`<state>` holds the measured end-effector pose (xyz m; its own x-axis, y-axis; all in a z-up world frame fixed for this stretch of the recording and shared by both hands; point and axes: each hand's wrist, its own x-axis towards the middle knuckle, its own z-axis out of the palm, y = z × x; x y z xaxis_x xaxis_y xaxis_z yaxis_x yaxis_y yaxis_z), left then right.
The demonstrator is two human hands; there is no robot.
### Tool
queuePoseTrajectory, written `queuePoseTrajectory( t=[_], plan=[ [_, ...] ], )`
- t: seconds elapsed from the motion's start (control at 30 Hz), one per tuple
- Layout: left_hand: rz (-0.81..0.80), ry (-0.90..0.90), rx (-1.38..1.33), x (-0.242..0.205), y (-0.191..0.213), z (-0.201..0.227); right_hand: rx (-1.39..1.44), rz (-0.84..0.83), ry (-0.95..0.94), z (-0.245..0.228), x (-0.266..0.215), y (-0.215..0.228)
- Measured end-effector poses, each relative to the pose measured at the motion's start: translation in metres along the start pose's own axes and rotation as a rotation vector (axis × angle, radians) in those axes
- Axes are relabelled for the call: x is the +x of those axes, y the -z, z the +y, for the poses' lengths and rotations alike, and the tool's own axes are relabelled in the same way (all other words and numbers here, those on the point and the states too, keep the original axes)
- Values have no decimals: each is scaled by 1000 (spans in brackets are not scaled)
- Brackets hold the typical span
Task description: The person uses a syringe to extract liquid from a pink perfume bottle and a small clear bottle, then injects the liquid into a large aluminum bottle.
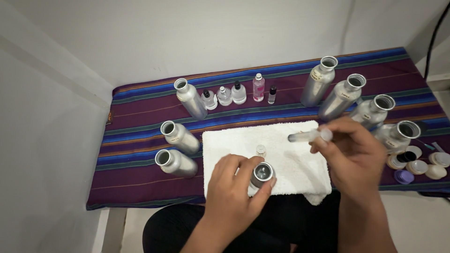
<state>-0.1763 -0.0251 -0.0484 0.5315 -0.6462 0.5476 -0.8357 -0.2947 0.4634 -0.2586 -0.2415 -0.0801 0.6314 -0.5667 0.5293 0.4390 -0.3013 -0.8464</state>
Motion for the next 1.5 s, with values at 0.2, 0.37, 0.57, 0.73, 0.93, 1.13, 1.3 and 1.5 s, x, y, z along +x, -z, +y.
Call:
queuePoseTrajectory(
  t=[0.2, 0.37, 0.57, 0.73, 0.93, 1.13, 1.3, 1.5],
  plan=[
    [-21, 162, -133, -19, -8, -5, 83, 38, 45, -22, -13, -6],
    [-3, 224, -226, -24, -10, -6, 126, -22, 64, -39, -18, -22],
    [68, 305, -527, -19, -2, -10, 20, -260, -39, -47, -12, -44],
    [22, 485, -1040, -10, -4, -15, -231, -399, -136, -35, -9, -52],
    [-149, 472, -1254, -8, -13, -25, -321, -465, -178, -35, -8, -54],
    [-262, 394, -1318, -5, -18, -38, -144, -490, -280, -35, -6, -53],
    [-285, 384, -1425, -7, -24, -44, -64, -509, -310, -33, -6, -53],
    [-275, 417, -1523, -7, -27, -46, -181, -450, -222, -31, -11, -53]
  ],
)
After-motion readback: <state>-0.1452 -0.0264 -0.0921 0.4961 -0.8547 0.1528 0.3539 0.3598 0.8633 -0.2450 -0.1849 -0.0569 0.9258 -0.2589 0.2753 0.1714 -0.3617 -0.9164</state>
